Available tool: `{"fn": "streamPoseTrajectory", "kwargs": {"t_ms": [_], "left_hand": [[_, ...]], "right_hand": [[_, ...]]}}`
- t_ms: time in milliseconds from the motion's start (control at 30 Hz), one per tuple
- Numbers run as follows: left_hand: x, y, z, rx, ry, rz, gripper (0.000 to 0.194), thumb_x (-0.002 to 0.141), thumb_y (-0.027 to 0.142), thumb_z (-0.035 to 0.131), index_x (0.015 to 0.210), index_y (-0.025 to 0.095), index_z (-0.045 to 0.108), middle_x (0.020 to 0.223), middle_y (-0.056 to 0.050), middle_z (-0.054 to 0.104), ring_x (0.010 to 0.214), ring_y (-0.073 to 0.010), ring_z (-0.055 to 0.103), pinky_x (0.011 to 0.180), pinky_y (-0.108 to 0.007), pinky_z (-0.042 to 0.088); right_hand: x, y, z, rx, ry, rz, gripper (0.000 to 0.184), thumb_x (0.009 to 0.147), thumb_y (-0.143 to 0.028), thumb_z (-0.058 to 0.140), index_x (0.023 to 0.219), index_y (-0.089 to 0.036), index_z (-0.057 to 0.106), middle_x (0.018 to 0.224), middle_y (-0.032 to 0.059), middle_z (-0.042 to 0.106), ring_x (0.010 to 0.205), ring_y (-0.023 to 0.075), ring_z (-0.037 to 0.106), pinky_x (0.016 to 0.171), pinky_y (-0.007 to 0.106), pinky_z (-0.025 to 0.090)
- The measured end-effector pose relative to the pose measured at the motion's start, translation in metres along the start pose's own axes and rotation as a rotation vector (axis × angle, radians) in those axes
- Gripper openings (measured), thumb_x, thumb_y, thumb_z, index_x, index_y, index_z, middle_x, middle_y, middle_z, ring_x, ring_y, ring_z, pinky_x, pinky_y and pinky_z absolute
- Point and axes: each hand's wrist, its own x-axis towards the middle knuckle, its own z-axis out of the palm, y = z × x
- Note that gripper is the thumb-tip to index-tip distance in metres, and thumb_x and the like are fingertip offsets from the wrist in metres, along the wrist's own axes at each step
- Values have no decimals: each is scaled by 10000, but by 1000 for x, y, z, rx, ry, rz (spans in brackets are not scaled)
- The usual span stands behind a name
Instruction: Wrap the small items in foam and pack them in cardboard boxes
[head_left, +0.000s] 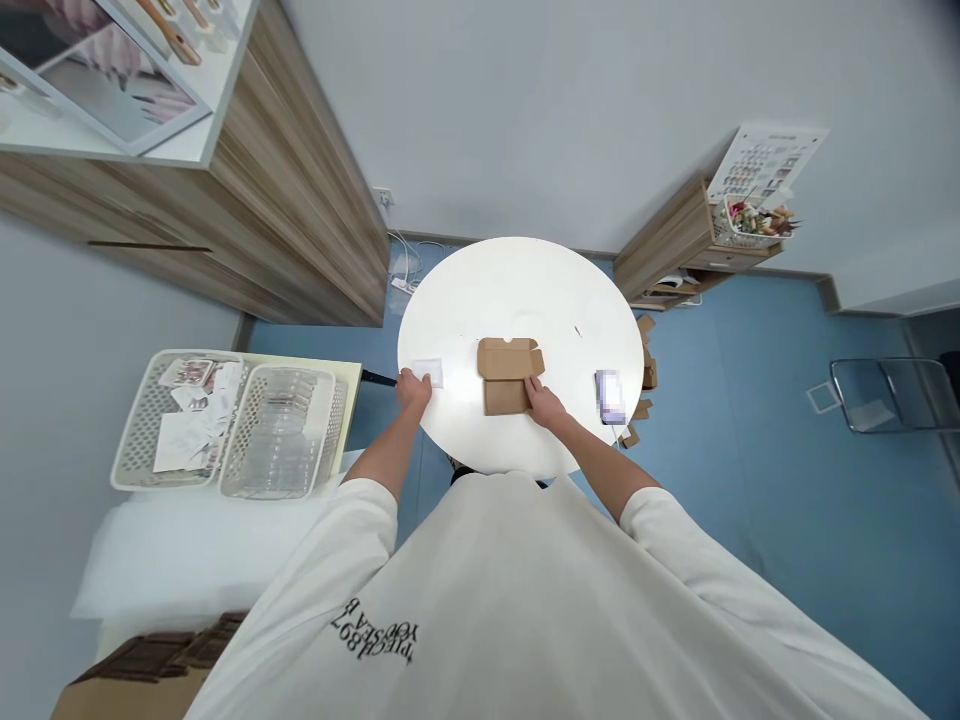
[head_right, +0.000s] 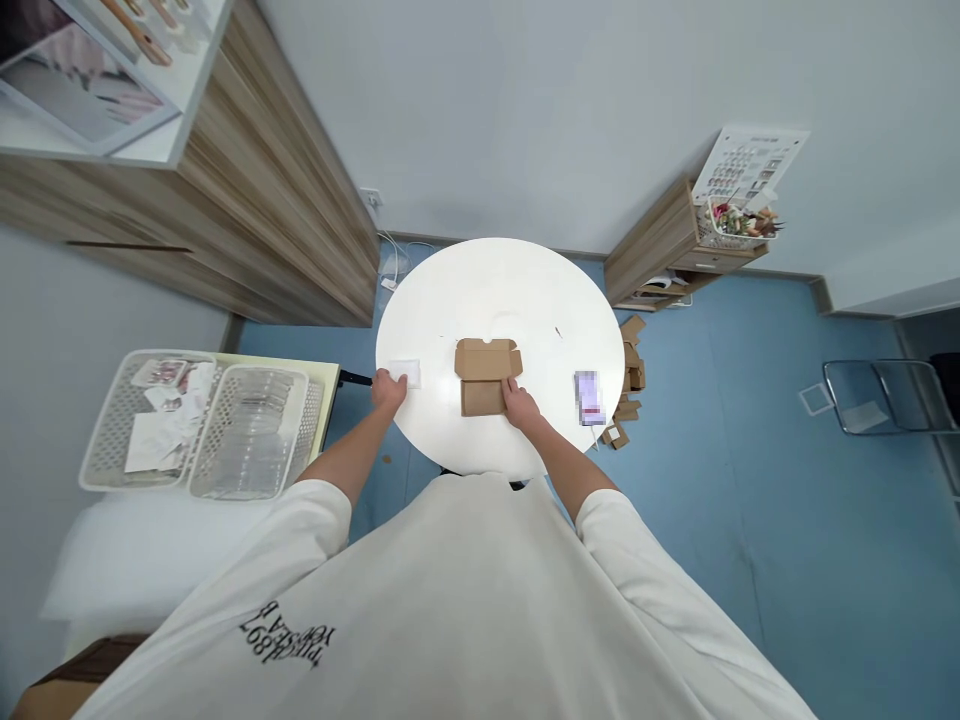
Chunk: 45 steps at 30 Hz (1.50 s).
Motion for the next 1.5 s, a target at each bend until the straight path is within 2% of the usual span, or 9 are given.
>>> {"fn": "streamPoseTrajectory", "kwargs": {"t_ms": [233,367,533,667,900,1067,1233,1400,1500], "left_hand": [[15,9,-3,-49,-96,-125,540,824,387,764,1245,191,489,1306,-189,609,1255,-371,573,989,-469,472],[10,12,-7,-186,-84,-50,359,861,324,713,1148,229,520,1213,-128,671,1171,-302,632,945,-403,483],[-32,39,-1,-343,-141,260,307,907,298,627,1171,233,485,1146,-66,696,1027,-197,681,850,-289,506],[-77,71,19,-173,-297,406,412,893,301,644,1247,242,442,1056,-54,721,938,-227,701,801,-321,502],[-116,98,68,111,-426,437,398,897,278,650,1238,205,459,1171,-140,697,1060,-294,688,832,-365,492],[-118,98,80,177,-432,507,374,893,198,613,1246,192,492,1154,-145,692,1076,-292,674,839,-368,501],[-113,86,67,155,-309,588,223,928,179,509,1141,218,563,1160,-125,670,1110,-273,639,898,-379,488],[-96,79,52,59,-137,434,314,936,281,533,1243,218,524,1297,-146,599,1238,-294,567,987,-410,455],[-83,82,52,-59,-175,294,403,930,381,559,1286,197,516,1361,-171,581,1261,-305,561,1001,-414,449]], "right_hand": [[1,0,1,19,3,-6,941,879,-208,626,1620,-201,46,1634,175,205,1135,281,545,914,360,481],[2,1,1,46,7,-13,963,876,-211,636,1622,-205,27,1625,177,226,1157,286,540,937,359,470],[2,2,1,69,7,-10,1009,878,-201,623,1626,-217,-55,1616,181,243,1137,281,547,912,355,476],[1,3,1,96,26,-10,1059,886,-203,623,1619,-235,-140,1605,191,265,1127,284,559,892,349,472],[-4,5,0,126,48,-27,1064,874,-167,613,1626,-250,-135,1596,181,296,1118,283,572,901,356,466],[-6,7,-1,140,62,-31,1039,873,-164,610,1634,-249,-93,1596,177,305,1142,289,566,921,367,467],[-7,8,0,128,67,-38,1054,864,-170,637,1636,-254,-75,1602,172,298,1146,293,563,925,364,467],[-6,8,1,118,57,-42,1044,878,-201,636,1635,-255,-81,1609,170,285,1160,301,557,935,372,469],[-5,8,1,104,57,-41,1038,875,-206,636,1637,-256,-68,1615,164,278,1158,300,558,937,373,470]]}}
